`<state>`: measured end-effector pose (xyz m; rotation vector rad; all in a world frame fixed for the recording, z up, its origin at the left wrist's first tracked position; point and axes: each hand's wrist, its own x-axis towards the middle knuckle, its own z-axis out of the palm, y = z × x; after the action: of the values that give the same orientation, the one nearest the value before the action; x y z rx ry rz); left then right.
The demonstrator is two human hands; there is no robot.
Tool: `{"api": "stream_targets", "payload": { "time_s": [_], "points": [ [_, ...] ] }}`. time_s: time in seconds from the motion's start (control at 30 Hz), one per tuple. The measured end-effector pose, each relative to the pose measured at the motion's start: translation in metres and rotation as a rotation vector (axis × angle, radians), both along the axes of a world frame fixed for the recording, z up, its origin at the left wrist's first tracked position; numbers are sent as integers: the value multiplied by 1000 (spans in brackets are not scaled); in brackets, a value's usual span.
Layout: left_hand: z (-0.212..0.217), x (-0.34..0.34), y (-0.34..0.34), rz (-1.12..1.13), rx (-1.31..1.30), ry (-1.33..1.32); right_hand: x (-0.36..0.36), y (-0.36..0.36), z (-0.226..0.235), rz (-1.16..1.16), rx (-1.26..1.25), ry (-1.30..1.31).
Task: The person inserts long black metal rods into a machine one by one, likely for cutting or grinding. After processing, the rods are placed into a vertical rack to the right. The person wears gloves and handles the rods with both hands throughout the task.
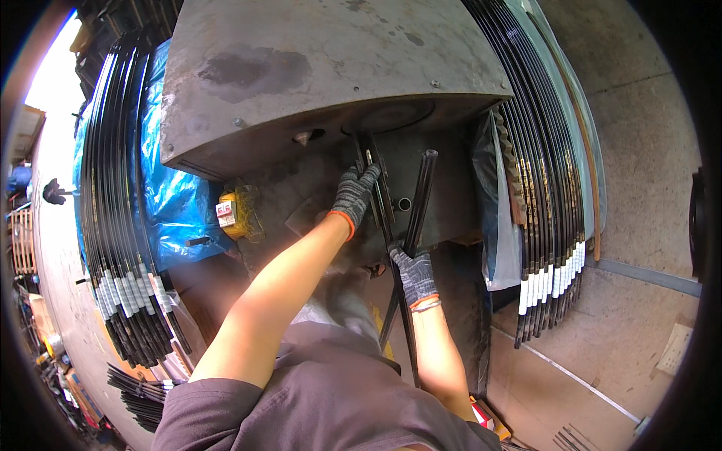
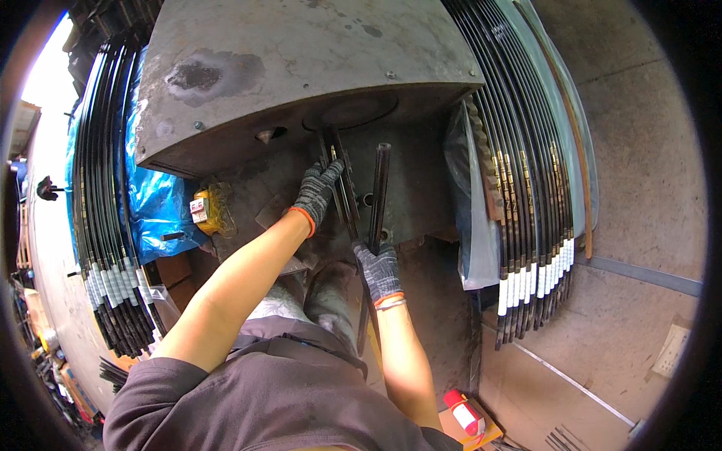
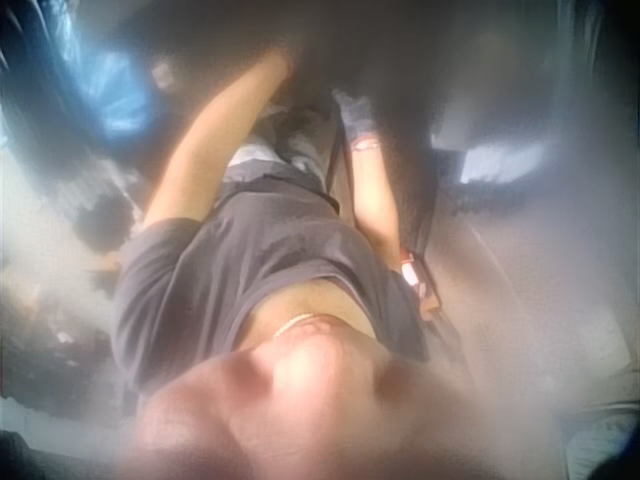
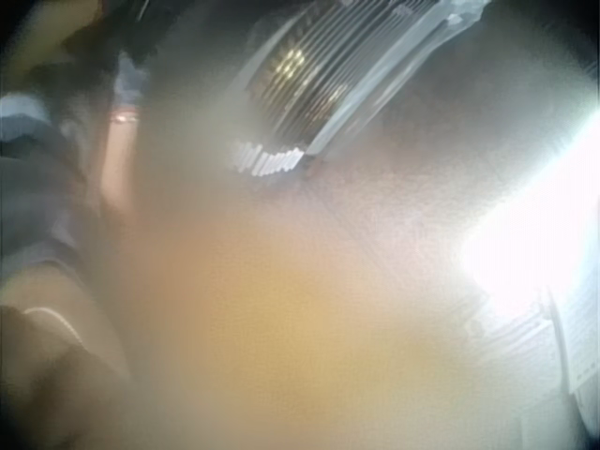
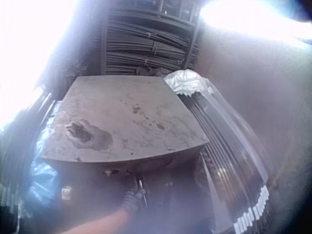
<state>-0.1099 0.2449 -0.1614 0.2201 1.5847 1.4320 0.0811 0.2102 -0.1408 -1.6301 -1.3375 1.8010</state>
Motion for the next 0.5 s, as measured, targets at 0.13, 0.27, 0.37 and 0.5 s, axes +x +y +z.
{"api": "stream_targets", "payload": {
  "time_s": [0.13,0.27,0.37,0.5],
  "points": [
    [-7,-1,1,20,47,-75,-9,1,10,8,2,-11],
    [3,-2,0,9,67,-67,-8,1,14,-35,-48,66],
    [13,0,-2,23,61,-28,-9,3,15,-56,-75,59],
    [10,-1,-1,-3,61,-23,-6,7,0,-30,-40,88]
  ]
}}
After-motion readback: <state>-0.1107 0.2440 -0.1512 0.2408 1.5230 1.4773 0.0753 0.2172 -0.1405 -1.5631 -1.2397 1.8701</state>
